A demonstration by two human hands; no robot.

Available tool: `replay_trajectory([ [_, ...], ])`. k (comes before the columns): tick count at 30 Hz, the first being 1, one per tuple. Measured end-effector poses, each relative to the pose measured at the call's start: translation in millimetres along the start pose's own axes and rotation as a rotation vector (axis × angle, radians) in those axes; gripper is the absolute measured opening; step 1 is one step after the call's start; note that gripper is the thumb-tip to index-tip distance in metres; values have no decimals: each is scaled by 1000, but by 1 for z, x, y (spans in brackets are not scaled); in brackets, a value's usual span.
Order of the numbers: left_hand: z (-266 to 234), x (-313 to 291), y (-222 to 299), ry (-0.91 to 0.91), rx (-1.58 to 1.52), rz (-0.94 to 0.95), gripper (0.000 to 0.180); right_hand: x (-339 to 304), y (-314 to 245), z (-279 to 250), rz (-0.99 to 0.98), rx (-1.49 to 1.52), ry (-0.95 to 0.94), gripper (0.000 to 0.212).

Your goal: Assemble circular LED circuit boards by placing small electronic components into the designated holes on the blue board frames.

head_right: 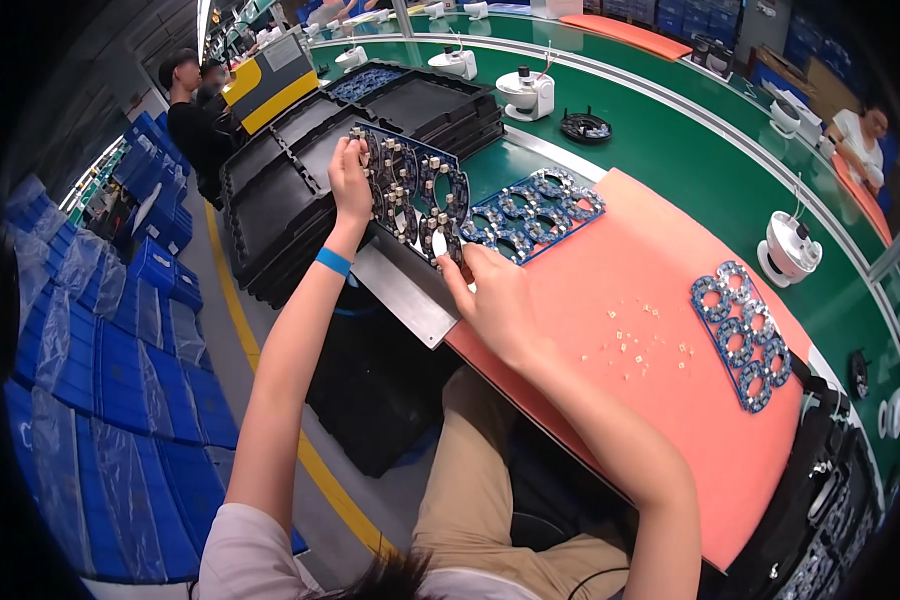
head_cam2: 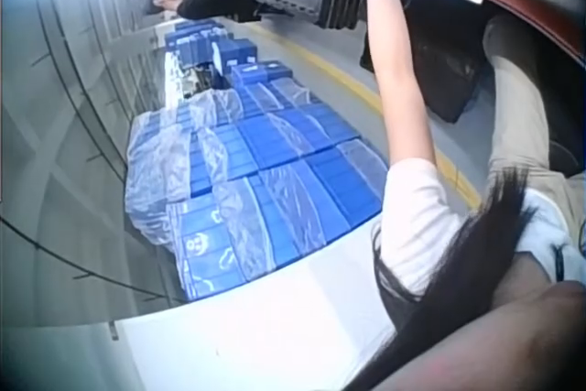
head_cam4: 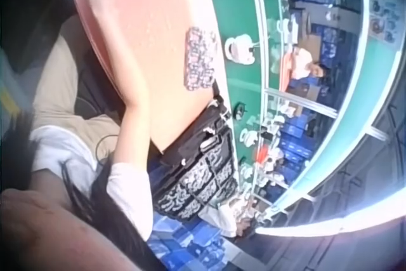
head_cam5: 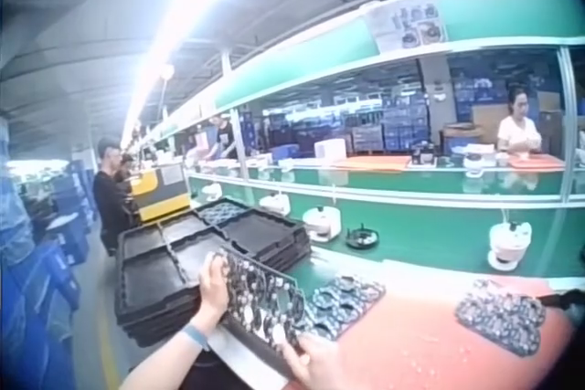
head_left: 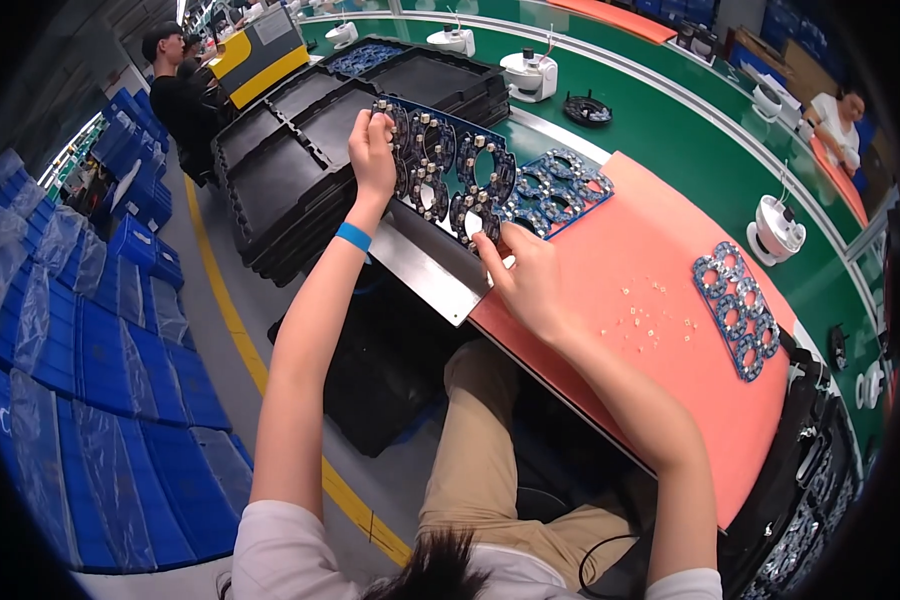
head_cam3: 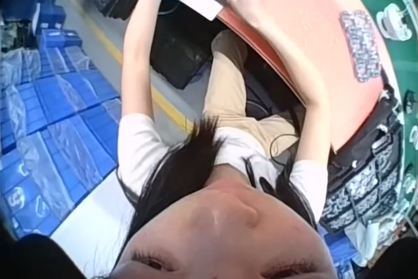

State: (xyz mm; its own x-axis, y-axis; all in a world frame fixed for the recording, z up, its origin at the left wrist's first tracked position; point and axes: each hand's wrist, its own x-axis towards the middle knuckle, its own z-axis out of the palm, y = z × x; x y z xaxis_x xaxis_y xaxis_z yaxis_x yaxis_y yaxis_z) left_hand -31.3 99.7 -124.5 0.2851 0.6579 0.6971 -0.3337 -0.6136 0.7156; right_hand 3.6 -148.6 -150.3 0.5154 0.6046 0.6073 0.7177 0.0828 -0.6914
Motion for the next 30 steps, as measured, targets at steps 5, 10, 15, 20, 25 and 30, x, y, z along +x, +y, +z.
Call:
replay_trajectory([
  [5, 1, -2, -2, -5, 21, -23, 29, -1, 4, 0, 0, -10, -32, 28],
  [10, 1, -3, -5, -11, 57, 14, 31, -2, 5, 0, 26, -3, -51, 29],
  [15, 3, -7, -2, -19, 177, -9, 39, 0, 7, -2, 132, 121, -82, 35],
  [20, 4, -6, -5, -33, 273, -9, 40, 6, 1, -7, 250, 159, -138, 40],
  [25, 5, -2, -11, -162, 492, -28, 38, 7, 2, -3, 419, 289, -157, 40],
  [30, 15, 0, -16, -373, 744, -215, 42, -1, 46, 19, 578, 538, -151, 38],
])
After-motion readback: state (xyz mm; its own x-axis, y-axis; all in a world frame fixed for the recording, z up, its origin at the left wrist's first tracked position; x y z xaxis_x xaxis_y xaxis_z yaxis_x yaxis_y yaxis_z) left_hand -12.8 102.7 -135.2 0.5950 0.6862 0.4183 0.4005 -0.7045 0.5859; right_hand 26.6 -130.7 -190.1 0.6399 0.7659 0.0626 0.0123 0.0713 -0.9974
